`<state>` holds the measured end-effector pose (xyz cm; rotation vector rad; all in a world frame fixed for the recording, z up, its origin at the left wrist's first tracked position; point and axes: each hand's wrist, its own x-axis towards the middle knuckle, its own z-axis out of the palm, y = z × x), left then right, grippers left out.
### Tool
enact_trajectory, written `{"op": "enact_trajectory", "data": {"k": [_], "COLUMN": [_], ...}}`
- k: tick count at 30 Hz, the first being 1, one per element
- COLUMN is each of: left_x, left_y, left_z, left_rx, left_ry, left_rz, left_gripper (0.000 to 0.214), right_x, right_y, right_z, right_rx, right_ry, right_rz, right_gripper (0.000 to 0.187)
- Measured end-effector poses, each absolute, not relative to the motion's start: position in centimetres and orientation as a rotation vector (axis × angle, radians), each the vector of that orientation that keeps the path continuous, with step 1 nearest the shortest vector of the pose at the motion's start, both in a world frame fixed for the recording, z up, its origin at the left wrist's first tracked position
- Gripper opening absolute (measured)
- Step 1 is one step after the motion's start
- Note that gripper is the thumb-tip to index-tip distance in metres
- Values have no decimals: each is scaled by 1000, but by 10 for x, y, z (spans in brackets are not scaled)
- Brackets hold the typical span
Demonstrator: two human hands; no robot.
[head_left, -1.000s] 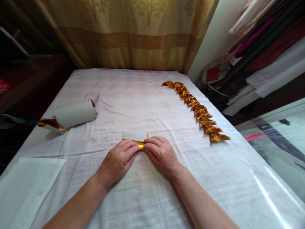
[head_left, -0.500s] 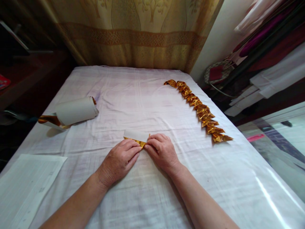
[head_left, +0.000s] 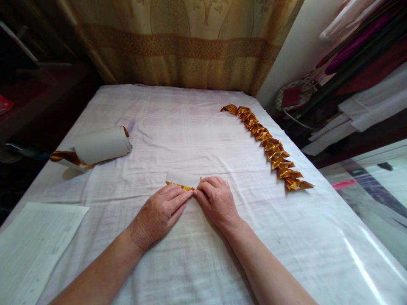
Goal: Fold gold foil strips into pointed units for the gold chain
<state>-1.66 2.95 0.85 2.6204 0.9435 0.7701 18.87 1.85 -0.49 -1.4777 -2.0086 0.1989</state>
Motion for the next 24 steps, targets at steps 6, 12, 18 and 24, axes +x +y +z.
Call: {"op": "enact_trajectory", "data": {"k": [6, 12, 18, 24], "left_x": [-16, -16, -15, -17], "left_y": [30, 29, 29, 29], "left_z": [8, 9, 9, 5], "left_rx": [2623, 2621, 2612, 2654], "left_ry": [932, 959, 957, 945], "left_rz": [816, 788, 763, 786], "left_gripper": [29, 29, 31, 34], "right_x": [197, 192, 187, 185], "right_y": [21, 22, 22, 22], "right_z": [-5, -5, -2, -3], "right_rx": [-1327, -1414, -1507, -1547], "right_ry": [-1992, -1921, -1925, -1915], "right_rz": [390, 370, 379, 355], "right_gripper": [10, 8, 9, 9]}}
